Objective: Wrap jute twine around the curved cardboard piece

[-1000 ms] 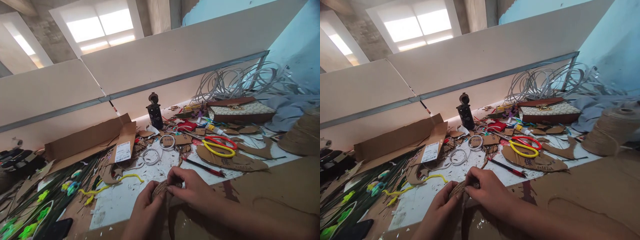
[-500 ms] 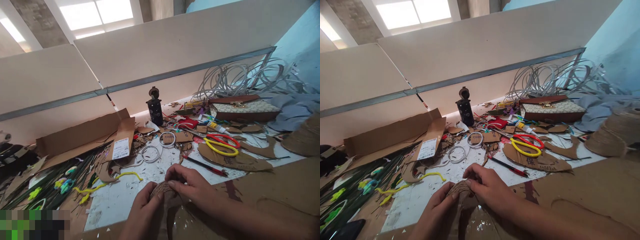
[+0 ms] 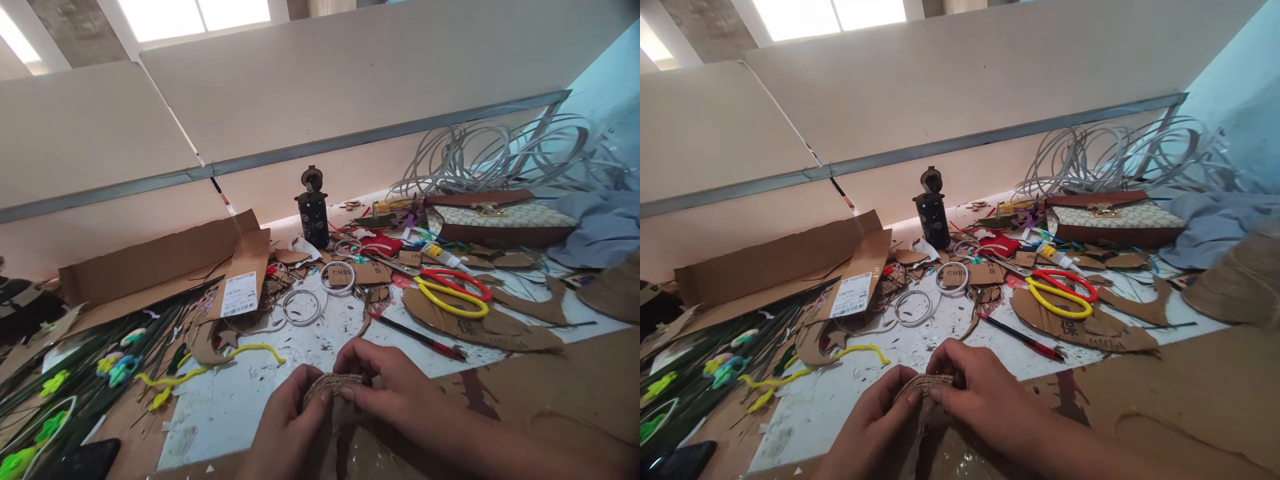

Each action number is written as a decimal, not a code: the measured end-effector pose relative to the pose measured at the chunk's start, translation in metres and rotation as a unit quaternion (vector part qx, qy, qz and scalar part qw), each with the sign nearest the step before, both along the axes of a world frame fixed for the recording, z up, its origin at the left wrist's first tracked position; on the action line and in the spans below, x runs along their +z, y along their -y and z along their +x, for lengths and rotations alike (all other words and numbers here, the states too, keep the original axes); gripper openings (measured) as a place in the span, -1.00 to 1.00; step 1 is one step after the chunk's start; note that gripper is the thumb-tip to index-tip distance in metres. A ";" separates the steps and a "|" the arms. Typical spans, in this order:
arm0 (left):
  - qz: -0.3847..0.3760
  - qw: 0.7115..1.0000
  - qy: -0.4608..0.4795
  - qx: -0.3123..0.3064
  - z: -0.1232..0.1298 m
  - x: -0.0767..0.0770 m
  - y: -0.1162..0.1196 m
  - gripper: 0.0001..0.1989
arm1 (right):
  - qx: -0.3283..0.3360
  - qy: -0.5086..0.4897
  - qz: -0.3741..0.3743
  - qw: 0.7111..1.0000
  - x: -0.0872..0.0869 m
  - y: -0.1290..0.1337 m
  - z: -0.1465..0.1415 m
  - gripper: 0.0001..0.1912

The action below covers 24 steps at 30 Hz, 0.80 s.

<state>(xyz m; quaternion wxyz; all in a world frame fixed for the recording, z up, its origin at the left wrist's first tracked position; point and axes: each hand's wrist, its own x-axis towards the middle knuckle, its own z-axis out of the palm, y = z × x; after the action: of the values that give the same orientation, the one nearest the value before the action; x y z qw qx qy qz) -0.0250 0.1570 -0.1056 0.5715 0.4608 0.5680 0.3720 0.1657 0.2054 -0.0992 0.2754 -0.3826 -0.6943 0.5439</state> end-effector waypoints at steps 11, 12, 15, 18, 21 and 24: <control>-0.001 0.999 -0.022 -0.026 0.001 0.007 -0.001 -0.70 | 0.005 -0.010 -0.011 1.000 -0.002 0.000 -0.001 -0.91; -0.005 1.000 -0.017 -0.021 0.001 0.007 -0.001 -0.70 | 0.008 -0.013 -0.007 1.000 -0.003 0.000 -0.001 -0.90; -0.018 1.000 0.009 0.003 0.000 0.003 0.000 -0.70 | 0.008 -0.026 -0.006 1.000 -0.005 -0.002 0.000 -0.85; -0.020 0.999 0.039 0.024 -0.002 -0.002 0.002 -0.70 | -0.007 -0.031 -0.020 0.999 -0.007 -0.003 0.000 -0.80; -0.016 0.999 0.042 0.023 -0.004 -0.004 0.002 -0.70 | -0.007 -0.005 -0.021 1.000 -0.008 -0.004 -0.001 -0.82; -0.013 0.999 0.036 0.016 -0.005 -0.006 0.002 -0.71 | -0.006 0.026 -0.004 1.000 -0.007 -0.003 -0.001 -0.86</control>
<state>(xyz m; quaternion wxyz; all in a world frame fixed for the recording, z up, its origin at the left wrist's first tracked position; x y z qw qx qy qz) -0.0297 0.1554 -0.1114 0.5918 0.4303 0.5589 0.3901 0.1651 0.2085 -0.1057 0.2589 -0.4016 -0.6969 0.5348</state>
